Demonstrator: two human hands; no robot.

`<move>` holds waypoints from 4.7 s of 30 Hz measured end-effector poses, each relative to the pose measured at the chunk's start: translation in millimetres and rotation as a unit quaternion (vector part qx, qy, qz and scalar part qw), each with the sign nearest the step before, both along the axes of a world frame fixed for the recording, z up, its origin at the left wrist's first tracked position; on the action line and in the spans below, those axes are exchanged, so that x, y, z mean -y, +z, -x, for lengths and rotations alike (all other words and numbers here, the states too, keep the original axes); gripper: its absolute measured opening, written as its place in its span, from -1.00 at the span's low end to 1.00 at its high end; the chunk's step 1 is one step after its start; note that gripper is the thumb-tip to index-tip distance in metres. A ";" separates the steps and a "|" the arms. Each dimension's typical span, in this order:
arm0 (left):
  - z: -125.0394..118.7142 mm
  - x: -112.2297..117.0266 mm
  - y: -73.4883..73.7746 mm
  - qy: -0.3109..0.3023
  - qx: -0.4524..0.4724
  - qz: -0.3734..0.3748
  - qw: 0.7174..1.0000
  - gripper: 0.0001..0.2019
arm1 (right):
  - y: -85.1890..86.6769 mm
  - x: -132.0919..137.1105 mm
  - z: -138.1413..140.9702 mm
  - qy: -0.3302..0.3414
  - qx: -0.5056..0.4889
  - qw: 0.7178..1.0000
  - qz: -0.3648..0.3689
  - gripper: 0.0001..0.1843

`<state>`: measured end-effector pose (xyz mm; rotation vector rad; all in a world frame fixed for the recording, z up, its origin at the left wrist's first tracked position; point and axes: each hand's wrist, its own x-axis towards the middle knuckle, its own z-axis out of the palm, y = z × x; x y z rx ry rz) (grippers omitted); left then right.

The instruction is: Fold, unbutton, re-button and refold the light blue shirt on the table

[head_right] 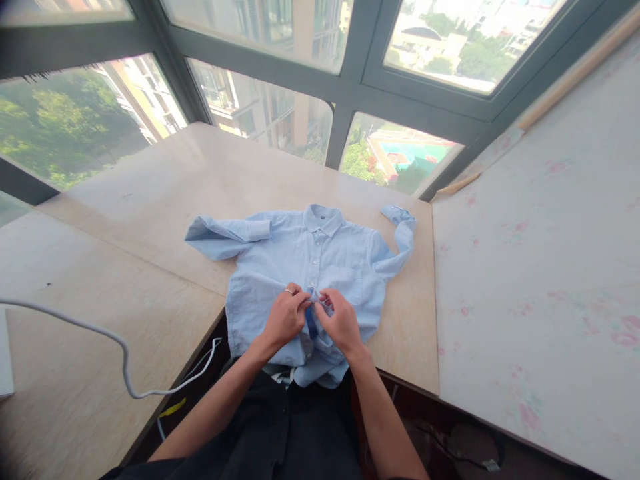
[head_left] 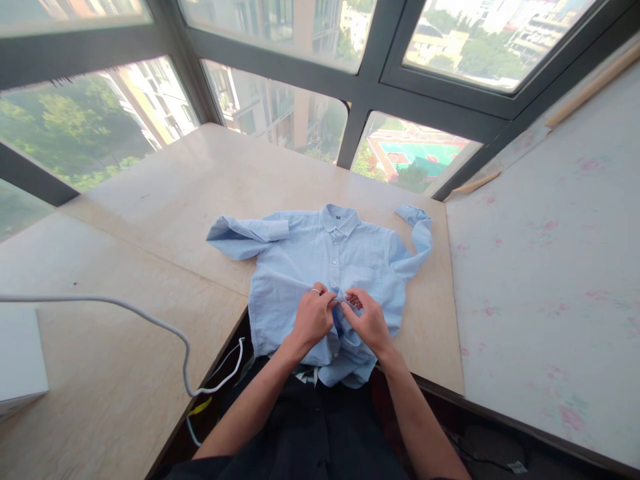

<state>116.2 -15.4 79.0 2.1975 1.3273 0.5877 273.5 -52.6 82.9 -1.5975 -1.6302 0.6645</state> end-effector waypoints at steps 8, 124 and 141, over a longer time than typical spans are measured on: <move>-1.3 -1.8 7.1 -0.018 -0.023 -0.026 0.999 -0.81 | 11.5 -5.1 0.4 0.071 0.186 0.976 -0.085 -0.71; 6.0 -15.9 -8.7 -0.020 -0.039 0.011 0.999 -0.82 | -28.8 -26.4 -11.2 0.036 -0.190 0.970 0.146 -0.76; 6.1 -21.8 -8.3 -0.084 -0.097 -0.018 0.992 -0.83 | -6.1 -20.2 -7.4 0.090 0.133 0.987 0.004 -0.82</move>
